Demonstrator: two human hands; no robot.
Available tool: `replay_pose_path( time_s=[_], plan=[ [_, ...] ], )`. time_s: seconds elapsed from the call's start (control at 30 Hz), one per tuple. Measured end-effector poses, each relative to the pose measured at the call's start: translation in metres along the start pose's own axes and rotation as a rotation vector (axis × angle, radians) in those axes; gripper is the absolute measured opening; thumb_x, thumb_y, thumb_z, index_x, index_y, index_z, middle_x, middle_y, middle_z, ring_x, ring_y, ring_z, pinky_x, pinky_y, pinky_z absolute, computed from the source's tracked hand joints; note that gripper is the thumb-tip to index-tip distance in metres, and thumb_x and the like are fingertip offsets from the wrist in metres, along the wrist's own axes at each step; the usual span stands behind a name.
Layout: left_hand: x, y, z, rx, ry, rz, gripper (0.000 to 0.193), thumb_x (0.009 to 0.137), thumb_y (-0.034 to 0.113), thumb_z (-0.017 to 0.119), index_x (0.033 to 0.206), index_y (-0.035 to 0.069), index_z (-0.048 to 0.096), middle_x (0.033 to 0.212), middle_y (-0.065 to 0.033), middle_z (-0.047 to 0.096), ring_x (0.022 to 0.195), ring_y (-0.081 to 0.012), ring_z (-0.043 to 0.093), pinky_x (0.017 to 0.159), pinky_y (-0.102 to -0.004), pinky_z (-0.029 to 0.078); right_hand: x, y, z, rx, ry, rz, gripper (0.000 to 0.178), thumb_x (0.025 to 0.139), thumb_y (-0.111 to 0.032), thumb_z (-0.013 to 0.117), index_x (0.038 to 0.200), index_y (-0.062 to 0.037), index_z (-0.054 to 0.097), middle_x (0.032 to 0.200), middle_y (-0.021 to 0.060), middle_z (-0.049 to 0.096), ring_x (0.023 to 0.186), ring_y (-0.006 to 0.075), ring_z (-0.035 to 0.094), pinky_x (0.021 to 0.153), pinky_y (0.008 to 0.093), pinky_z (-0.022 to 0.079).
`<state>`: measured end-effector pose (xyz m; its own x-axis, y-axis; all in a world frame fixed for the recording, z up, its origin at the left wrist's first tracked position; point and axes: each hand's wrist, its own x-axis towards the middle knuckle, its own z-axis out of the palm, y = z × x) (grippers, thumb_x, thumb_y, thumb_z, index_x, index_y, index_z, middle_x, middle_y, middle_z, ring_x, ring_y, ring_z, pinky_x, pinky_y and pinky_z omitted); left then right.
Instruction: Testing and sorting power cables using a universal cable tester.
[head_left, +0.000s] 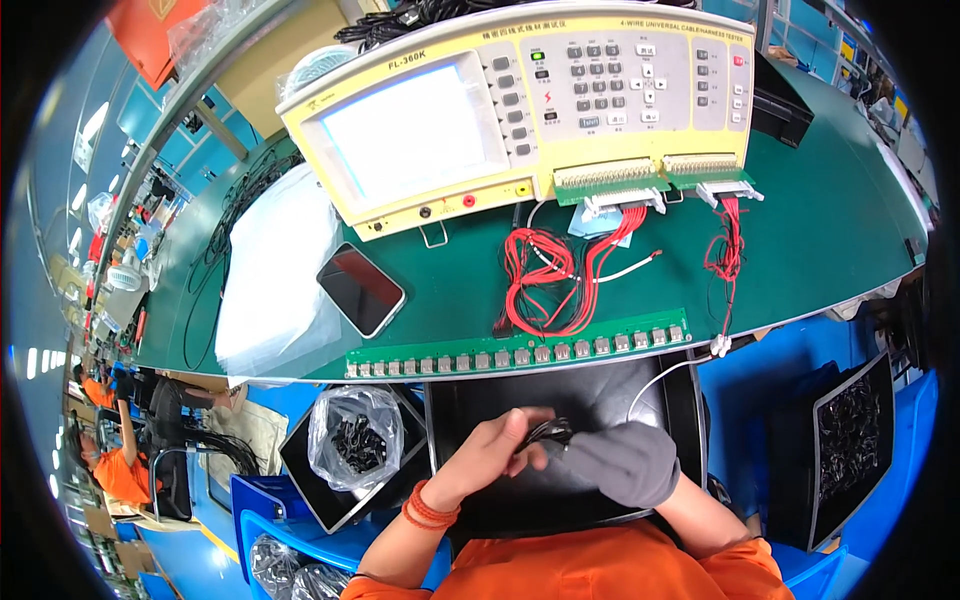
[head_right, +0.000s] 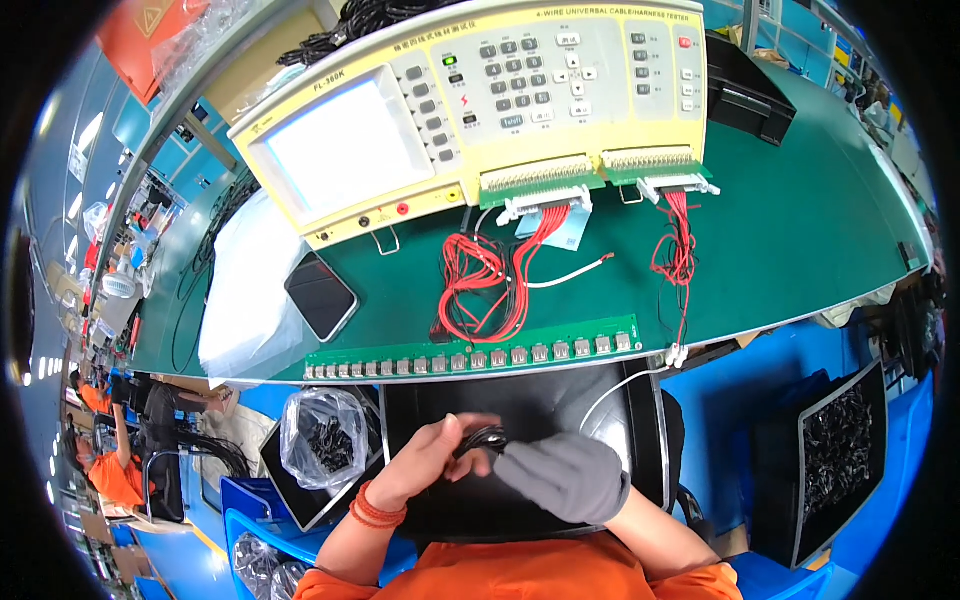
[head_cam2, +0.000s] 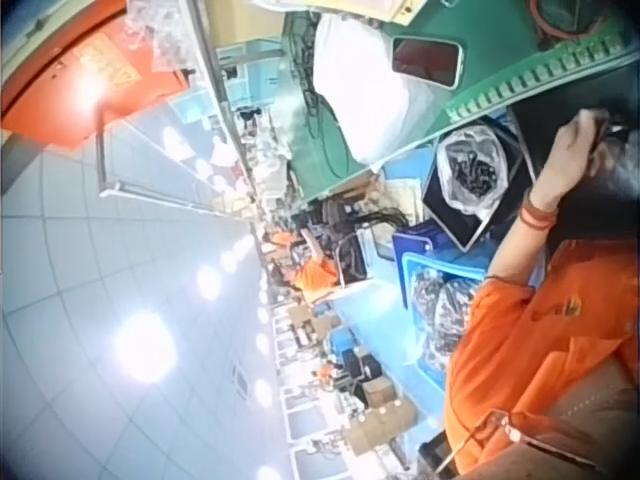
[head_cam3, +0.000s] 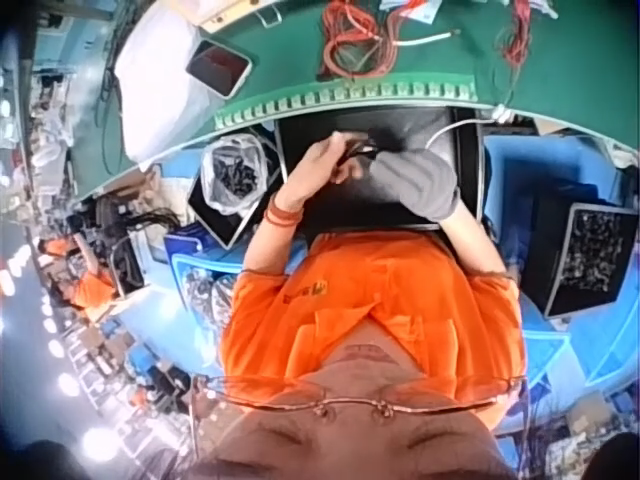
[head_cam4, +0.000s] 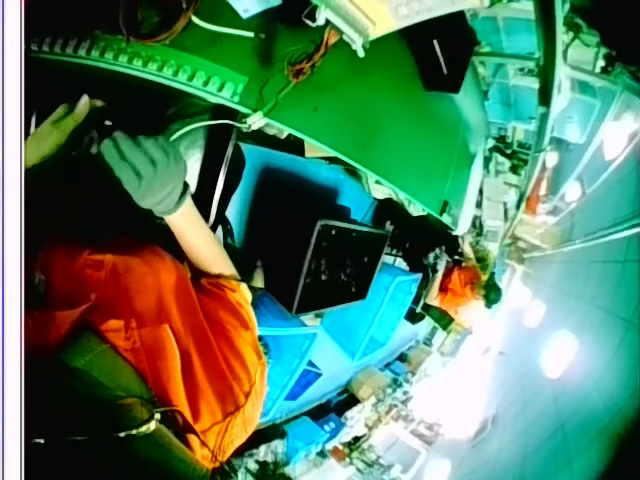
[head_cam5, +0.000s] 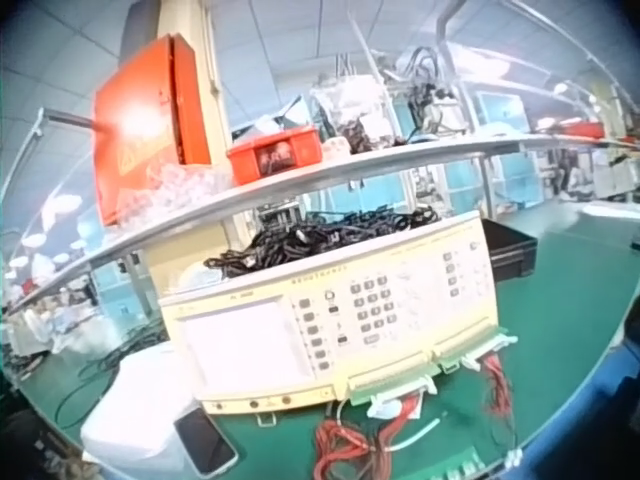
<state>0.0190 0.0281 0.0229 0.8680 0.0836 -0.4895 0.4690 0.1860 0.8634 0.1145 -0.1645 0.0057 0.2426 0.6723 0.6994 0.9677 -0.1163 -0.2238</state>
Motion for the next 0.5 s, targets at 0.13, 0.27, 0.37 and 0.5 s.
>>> replay_pose_path(
  time_s=[0.13, 0.27, 0.37, 0.5],
  plan=[
    [0.003, -0.009, 0.000, 0.248, 0.082, 0.174, 0.024, 0.099, 0.016, 0.049, 0.106, -0.003, 0.061, 0.075, -0.0022, 0.060, 0.061, -0.0050, 0.048, 0.063, -0.0191, 0.044, 0.000, 0.002, 0.003, 0.248, -0.021, 0.137, 0.014, 0.073, -0.020, 0.073, 0.085, -0.0142, 0.070, 0.081, -0.0020, 0.067, 0.060, 0.0161, 0.060, 0.055, 0.0260, 0.050],
    [0.003, -0.022, 0.015, 0.427, 0.260, 0.391, 0.020, 0.098, 0.016, 0.050, 0.104, 0.000, 0.061, 0.077, -0.0010, 0.059, 0.068, -0.0062, 0.056, 0.062, -0.0203, 0.046, 0.004, 0.004, 0.013, 0.435, -0.024, 0.630, 0.018, 0.074, -0.023, 0.076, 0.087, -0.0099, 0.071, 0.076, 0.0046, 0.068, 0.065, 0.0222, 0.065, 0.058, 0.0306, 0.051],
    [0.003, -0.027, 0.023, 0.203, 0.380, 0.438, 0.021, 0.098, 0.016, 0.050, 0.104, -0.001, 0.061, 0.082, -0.0017, 0.061, 0.071, -0.0056, 0.057, 0.062, -0.0206, 0.047, 0.002, 0.001, 0.015, 0.543, -0.250, 0.776, 0.016, 0.075, -0.021, 0.075, 0.085, -0.0099, 0.071, 0.076, 0.0055, 0.068, 0.065, 0.0213, 0.065, 0.058, 0.0307, 0.050],
    [0.001, -0.027, 0.025, 0.325, 0.390, 0.437, 0.015, 0.095, 0.009, 0.053, 0.103, 0.000, 0.061, 0.083, -0.0083, 0.064, 0.068, -0.0112, 0.062, 0.062, -0.0247, 0.050, 0.002, 0.002, 0.017, 0.766, -0.218, 0.874, 0.012, 0.077, -0.018, 0.073, 0.085, -0.0086, 0.070, 0.075, 0.0071, 0.067, 0.064, 0.0218, 0.063, 0.058, 0.0303, 0.049]
  ],
)
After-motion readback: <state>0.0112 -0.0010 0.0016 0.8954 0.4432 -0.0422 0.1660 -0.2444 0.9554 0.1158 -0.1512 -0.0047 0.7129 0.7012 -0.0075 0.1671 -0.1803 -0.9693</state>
